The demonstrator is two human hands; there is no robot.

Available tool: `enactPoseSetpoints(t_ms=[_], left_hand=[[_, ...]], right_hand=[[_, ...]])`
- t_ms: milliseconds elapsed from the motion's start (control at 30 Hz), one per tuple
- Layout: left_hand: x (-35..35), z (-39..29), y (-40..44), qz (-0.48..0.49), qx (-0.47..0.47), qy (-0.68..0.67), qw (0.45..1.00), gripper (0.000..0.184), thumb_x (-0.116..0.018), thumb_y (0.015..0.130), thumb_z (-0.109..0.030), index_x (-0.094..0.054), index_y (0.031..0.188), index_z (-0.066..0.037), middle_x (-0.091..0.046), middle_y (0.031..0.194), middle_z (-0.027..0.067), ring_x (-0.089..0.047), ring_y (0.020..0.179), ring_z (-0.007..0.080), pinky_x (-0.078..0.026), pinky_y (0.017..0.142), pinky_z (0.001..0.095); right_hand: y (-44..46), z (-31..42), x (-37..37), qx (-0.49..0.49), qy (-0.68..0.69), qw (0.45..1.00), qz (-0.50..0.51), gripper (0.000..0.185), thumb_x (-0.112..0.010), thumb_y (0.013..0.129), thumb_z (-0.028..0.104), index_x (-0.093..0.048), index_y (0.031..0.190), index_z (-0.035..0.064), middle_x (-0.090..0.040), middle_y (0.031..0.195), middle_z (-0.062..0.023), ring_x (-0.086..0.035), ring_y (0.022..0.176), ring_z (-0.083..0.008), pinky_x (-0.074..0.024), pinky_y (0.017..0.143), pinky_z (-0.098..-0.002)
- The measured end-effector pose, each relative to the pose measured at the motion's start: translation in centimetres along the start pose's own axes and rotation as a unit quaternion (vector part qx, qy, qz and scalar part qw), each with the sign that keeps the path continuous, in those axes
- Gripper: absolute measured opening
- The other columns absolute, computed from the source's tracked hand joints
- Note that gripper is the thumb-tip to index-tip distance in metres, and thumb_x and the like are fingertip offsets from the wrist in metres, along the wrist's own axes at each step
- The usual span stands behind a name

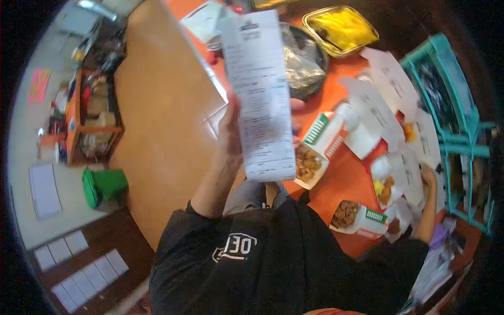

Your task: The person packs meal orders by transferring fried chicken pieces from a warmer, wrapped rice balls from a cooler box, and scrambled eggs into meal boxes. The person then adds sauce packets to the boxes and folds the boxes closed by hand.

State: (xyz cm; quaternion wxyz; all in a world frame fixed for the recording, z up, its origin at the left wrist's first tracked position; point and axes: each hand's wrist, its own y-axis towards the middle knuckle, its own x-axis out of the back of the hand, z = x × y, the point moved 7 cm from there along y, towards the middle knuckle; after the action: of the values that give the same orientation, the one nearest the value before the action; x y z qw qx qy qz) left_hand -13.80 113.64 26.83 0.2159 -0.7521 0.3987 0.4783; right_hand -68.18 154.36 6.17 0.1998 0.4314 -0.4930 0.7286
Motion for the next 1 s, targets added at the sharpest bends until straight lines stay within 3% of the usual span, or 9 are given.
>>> enactPoseSetpoints(t_ms=[167,267,367,400,500,567,767,833,1000], left_hand=[[-0.2,-8.0,-1.3,0.094,-0.032,-0.086,0.991,0.09,-0.042,0.071,-0.065,-0.012,0.129,-0.003,-0.043,0.11,0.0275,-0.054,0.087,0.036,-0.048,0.067,0.0507],[3.6,-17.4,-5.3,0.112,-0.073,-0.123,0.983,0.09,-0.041,0.071,-0.065,-0.012,0.129,-0.003,-0.042,0.111,0.0279,-0.053,0.087,0.0371,-0.047,0.068,0.0525],[8.5,-27.3,-9.9,0.155,-0.121,-0.148,0.969,0.09,-0.041,0.071,-0.066,-0.013,0.129,-0.003,-0.042,0.111,0.0284,-0.053,0.087,0.0379,-0.046,0.069,0.0543],[5.4,-18.0,-3.9,0.114,-0.105,-0.114,0.981,0.089,-0.04,0.071,-0.066,-0.014,0.129,-0.004,-0.042,0.11,0.0286,-0.053,0.087,0.0383,-0.045,0.07,0.0548],[6.8,-19.4,-4.3,0.089,-0.112,-0.112,0.983,0.088,-0.039,0.07,-0.068,-0.018,0.128,-0.004,-0.042,0.109,0.0292,-0.053,0.087,0.0383,-0.046,0.07,0.053],[6.4,-19.0,-4.0,0.147,-0.134,-0.111,0.974,0.089,-0.039,0.069,-0.068,-0.019,0.127,-0.005,-0.042,0.109,0.0295,-0.053,0.087,0.0379,-0.047,0.068,0.0513],[6.6,-18.6,-3.6,0.076,-0.183,-0.101,0.975,0.09,-0.038,0.067,-0.071,-0.023,0.125,-0.004,-0.043,0.106,0.029,-0.055,0.081,0.0361,-0.05,0.062,0.0474],[7.1,-18.8,-3.4,0.061,-0.175,-0.075,0.98,0.09,-0.037,0.067,-0.072,-0.025,0.124,-0.003,-0.043,0.106,0.0288,-0.055,0.082,0.0359,-0.05,0.062,0.0473],[7.0,-19.0,-3.7,0.089,-0.18,-0.094,0.975,0.089,-0.038,0.068,-0.069,-0.024,0.126,-0.003,-0.042,0.109,0.0277,-0.053,0.087,0.0362,-0.048,0.067,0.0501]], right_hand=[[-2.0,8.6,8.5,0.055,-0.022,0.995,-0.077,0.026,-0.06,0.073,0.024,-0.057,0.079,-0.0009,-0.055,0.059,-0.0092,-0.046,0.044,-0.0103,-0.0353,0.039,-0.0254],[-17.2,33.3,9.6,0.136,0.168,0.964,-0.154,0.02,-0.058,0.077,0.022,-0.057,0.079,0.002,-0.052,0.057,-0.0038,-0.042,0.043,-0.0062,-0.031,0.038,-0.0191],[-23.6,52.7,5.2,0.265,0.182,0.932,-0.168,0.018,-0.056,0.079,0.021,-0.057,0.081,0.003,-0.05,0.057,-0.0011,-0.04,0.043,-0.0044,-0.0305,0.038,-0.0174],[-15.3,46.3,4.7,0.269,0.21,0.933,-0.117,0.016,-0.056,0.079,0.019,-0.057,0.081,0.0028,-0.05,0.057,-0.0006,-0.04,0.044,-0.0041,-0.0303,0.038,-0.0176],[-13.4,53.5,0.8,0.35,0.221,0.906,-0.086,0.014,-0.055,0.079,0.017,-0.056,0.08,0.0026,-0.049,0.057,0.0001,-0.039,0.044,-0.0036,-0.0296,0.038,-0.0174],[-12.1,56.1,-0.3,0.392,0.216,0.893,-0.049,0.013,-0.054,0.079,0.015,-0.056,0.082,0.0018,-0.048,0.059,0.002,-0.038,0.046,-0.0032,-0.0288,0.041,-0.0171],[-10.6,55.5,-0.2,0.359,0.197,0.912,0.024,0.016,-0.059,0.076,0.015,-0.057,0.083,0.0014,-0.046,0.059,0.0016,-0.039,0.048,-0.005,-0.0304,0.043,-0.0186],[-5.9,52.1,-0.7,0.389,0.096,0.916,-0.011,0.016,-0.056,0.078,0.017,-0.054,0.085,0.0029,-0.048,0.06,0.0019,-0.043,0.051,-0.0043,-0.0338,0.043,-0.0188],[-6.7,49.8,-0.2,0.285,0.11,0.951,0.048,0.022,-0.06,0.074,0.021,-0.055,0.085,0.0014,-0.054,0.059,-0.006,-0.051,0.047,-0.0111,-0.0401,0.04,-0.0236]])
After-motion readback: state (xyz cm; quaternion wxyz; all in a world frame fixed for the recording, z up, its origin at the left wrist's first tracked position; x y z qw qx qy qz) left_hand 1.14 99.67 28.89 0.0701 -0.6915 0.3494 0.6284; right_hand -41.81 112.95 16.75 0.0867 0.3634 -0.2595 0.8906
